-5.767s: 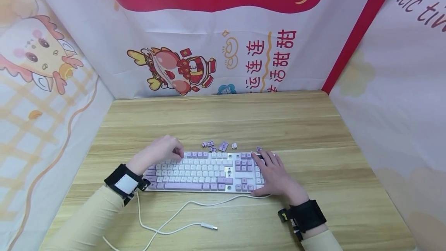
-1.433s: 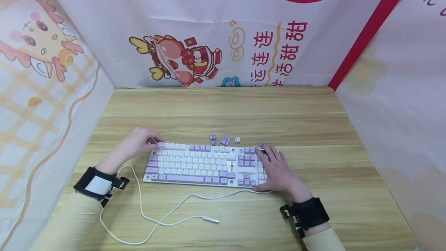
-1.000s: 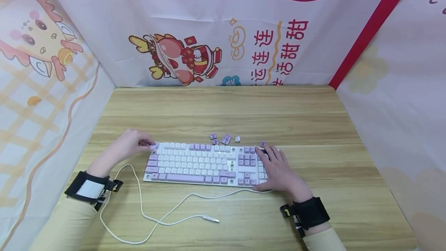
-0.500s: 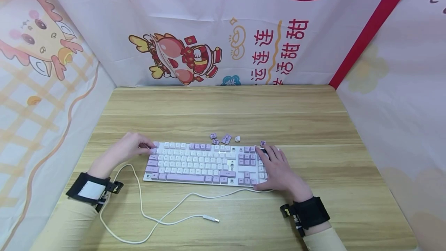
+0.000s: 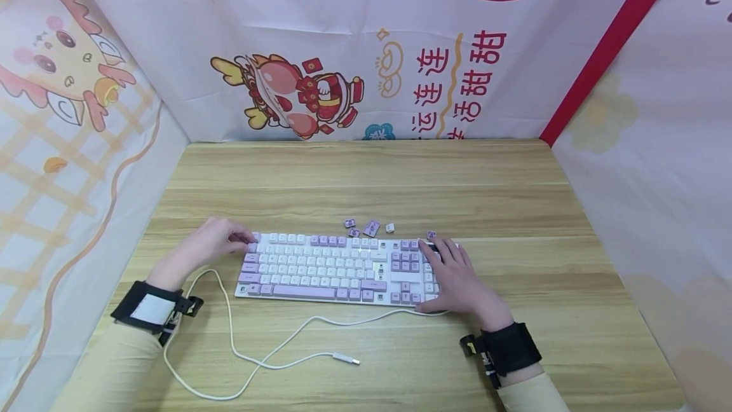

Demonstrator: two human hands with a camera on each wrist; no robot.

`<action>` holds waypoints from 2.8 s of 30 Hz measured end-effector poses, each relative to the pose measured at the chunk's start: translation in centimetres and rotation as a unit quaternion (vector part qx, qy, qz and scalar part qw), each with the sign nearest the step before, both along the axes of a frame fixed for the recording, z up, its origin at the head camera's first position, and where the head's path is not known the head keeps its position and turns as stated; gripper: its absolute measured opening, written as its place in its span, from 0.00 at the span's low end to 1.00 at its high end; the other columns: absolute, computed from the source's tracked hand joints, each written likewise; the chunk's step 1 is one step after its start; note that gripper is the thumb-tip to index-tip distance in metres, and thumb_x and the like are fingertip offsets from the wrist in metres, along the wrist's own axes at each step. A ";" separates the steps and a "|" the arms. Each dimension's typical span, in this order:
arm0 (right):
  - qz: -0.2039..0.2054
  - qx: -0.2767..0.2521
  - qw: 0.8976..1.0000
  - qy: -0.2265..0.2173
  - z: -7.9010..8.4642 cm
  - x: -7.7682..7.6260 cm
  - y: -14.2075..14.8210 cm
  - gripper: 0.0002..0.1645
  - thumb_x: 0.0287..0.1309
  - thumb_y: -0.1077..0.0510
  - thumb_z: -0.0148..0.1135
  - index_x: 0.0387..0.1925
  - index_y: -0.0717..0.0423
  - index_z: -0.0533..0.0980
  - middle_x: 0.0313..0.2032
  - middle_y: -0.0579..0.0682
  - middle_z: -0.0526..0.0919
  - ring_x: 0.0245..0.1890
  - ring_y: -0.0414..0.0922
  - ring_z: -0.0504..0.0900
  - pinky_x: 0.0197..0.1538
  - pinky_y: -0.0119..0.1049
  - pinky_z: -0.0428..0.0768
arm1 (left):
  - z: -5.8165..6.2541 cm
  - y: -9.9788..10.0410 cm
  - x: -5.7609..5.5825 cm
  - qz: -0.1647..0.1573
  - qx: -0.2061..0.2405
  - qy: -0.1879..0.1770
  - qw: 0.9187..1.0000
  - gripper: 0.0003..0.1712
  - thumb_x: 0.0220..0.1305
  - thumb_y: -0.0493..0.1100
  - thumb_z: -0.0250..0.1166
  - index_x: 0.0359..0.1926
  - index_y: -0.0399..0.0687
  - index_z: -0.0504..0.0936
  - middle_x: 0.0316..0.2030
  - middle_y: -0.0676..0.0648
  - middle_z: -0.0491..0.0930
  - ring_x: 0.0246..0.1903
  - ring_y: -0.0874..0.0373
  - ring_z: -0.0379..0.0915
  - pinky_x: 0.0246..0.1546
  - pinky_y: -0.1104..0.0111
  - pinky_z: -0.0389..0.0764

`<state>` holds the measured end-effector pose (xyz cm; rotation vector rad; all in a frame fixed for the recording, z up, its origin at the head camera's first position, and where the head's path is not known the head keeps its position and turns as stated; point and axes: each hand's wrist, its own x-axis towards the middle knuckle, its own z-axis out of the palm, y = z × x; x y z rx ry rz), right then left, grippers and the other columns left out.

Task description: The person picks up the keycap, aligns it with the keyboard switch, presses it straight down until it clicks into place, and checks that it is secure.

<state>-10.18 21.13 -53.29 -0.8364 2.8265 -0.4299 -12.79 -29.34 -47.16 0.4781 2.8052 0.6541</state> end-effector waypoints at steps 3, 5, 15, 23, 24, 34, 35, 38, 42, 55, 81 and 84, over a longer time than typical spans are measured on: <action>0.000 -0.003 1.000 0.002 0.0 0.0 0.0 0.77 0.32 0.29 0.78 0.77 0.57 0.51 0.76 0.64 0.52 0.73 0.66 0.52 0.72 0.69 0.55 | 0.1 0.1 -0.2 -0.008 -0.012 0.003 1.000 0.06 0.58 0.34 0.71 0.37 0.43 0.89 0.36 0.44 0.89 0.37 0.53 0.86 0.44 0.57 0.86; -0.001 -0.003 1.000 0.000 0.1 0.0 0.0 0.77 0.32 0.29 0.78 0.77 0.57 0.50 0.76 0.64 0.52 0.73 0.65 0.51 0.72 0.69 0.54 | 0.3 0.3 -0.3 -0.009 -0.023 0.000 1.000 0.05 0.58 0.34 0.72 0.37 0.44 0.89 0.35 0.45 0.89 0.37 0.54 0.85 0.43 0.57 0.86; -0.006 0.002 1.000 -0.009 0.1 0.1 0.0 0.76 0.34 0.27 0.77 0.77 0.55 0.50 0.77 0.63 0.50 0.74 0.65 0.50 0.72 0.70 0.53 | 1.2 1.1 -0.4 -0.002 -0.052 -0.027 0.998 0.05 0.58 0.35 0.71 0.36 0.45 0.90 0.36 0.45 0.89 0.33 0.57 0.83 0.35 0.64 0.84; -0.009 0.004 1.000 -0.010 0.1 0.1 0.0 0.76 0.34 0.28 0.77 0.77 0.55 0.50 0.77 0.64 0.50 0.74 0.66 0.50 0.73 0.69 0.53 | 0.6 0.5 -1.3 0.031 -0.018 -0.092 0.995 0.04 0.59 0.36 0.71 0.36 0.44 0.89 0.32 0.46 0.88 0.21 0.59 0.78 0.24 0.69 0.80; -0.009 0.004 1.000 -0.010 0.1 0.1 0.0 0.76 0.34 0.28 0.77 0.77 0.55 0.50 0.77 0.64 0.51 0.74 0.66 0.50 0.73 0.69 0.53 | 0.5 0.3 -1.5 0.035 -0.014 -0.098 0.995 0.03 0.58 0.36 0.72 0.35 0.44 0.88 0.32 0.46 0.88 0.21 0.59 0.78 0.24 0.69 0.81; -0.005 0.010 1.000 -0.008 0.0 0.1 0.1 0.76 0.34 0.26 0.76 0.78 0.54 0.50 0.76 0.64 0.51 0.74 0.66 0.51 0.73 0.69 0.53 | 0.5 -0.1 -2.7 0.026 -0.019 -0.131 0.991 0.04 0.54 0.38 0.75 0.30 0.44 0.88 0.27 0.48 0.86 0.22 0.62 0.79 0.27 0.68 0.84; -0.006 0.010 1.000 -0.008 0.0 0.1 0.1 0.76 0.34 0.26 0.76 0.78 0.54 0.50 0.76 0.64 0.51 0.74 0.66 0.51 0.73 0.69 0.53 | 0.6 0.0 -2.7 0.023 -0.022 -0.129 0.991 0.04 0.54 0.38 0.75 0.30 0.44 0.88 0.27 0.49 0.86 0.22 0.62 0.79 0.27 0.70 0.83; -0.006 0.008 1.000 -0.007 0.0 0.1 0.1 0.76 0.34 0.26 0.75 0.78 0.54 0.50 0.77 0.63 0.52 0.74 0.66 0.51 0.73 0.69 0.53 | 0.9 0.2 -2.7 0.015 -0.032 -0.117 0.993 0.04 0.53 0.38 0.76 0.29 0.45 0.88 0.26 0.50 0.86 0.22 0.63 0.79 0.26 0.73 0.81; -0.005 0.005 1.000 -0.008 0.1 0.1 0.1 0.76 0.35 0.26 0.76 0.77 0.54 0.50 0.76 0.63 0.52 0.74 0.66 0.51 0.72 0.70 0.53 | 1.4 0.6 -2.5 0.017 -0.039 -0.113 0.993 0.04 0.53 0.38 0.76 0.28 0.45 0.88 0.26 0.50 0.86 0.24 0.62 0.79 0.26 0.73 0.80; -0.007 0.005 1.000 -0.010 0.2 0.5 0.1 0.75 0.34 0.28 0.77 0.77 0.55 0.51 0.77 0.63 0.51 0.74 0.66 0.51 0.72 0.70 0.53 | 0.1 0.1 -2.4 0.001 -0.047 -0.102 0.994 0.07 0.52 0.38 0.76 0.22 0.46 0.86 0.18 0.53 0.83 0.20 0.62 0.78 0.24 0.74 0.78; -0.013 -0.001 1.000 -0.001 0.1 0.3 -0.1 0.77 0.31 0.27 0.77 0.77 0.56 0.52 0.76 0.64 0.52 0.73 0.66 0.53 0.72 0.70 0.54 | 1.0 0.8 -1.9 0.016 -0.040 -0.091 0.995 0.04 0.55 0.40 0.75 0.30 0.49 0.86 0.28 0.51 0.85 0.28 0.61 0.77 0.32 0.70 0.78; -0.012 -0.005 1.000 0.003 0.2 0.3 0.0 0.77 0.31 0.27 0.77 0.77 0.56 0.52 0.76 0.65 0.53 0.73 0.67 0.54 0.72 0.71 0.54 | 0.9 0.9 -1.9 0.023 -0.039 -0.087 0.995 0.04 0.55 0.40 0.75 0.30 0.50 0.86 0.28 0.51 0.85 0.28 0.61 0.77 0.32 0.70 0.78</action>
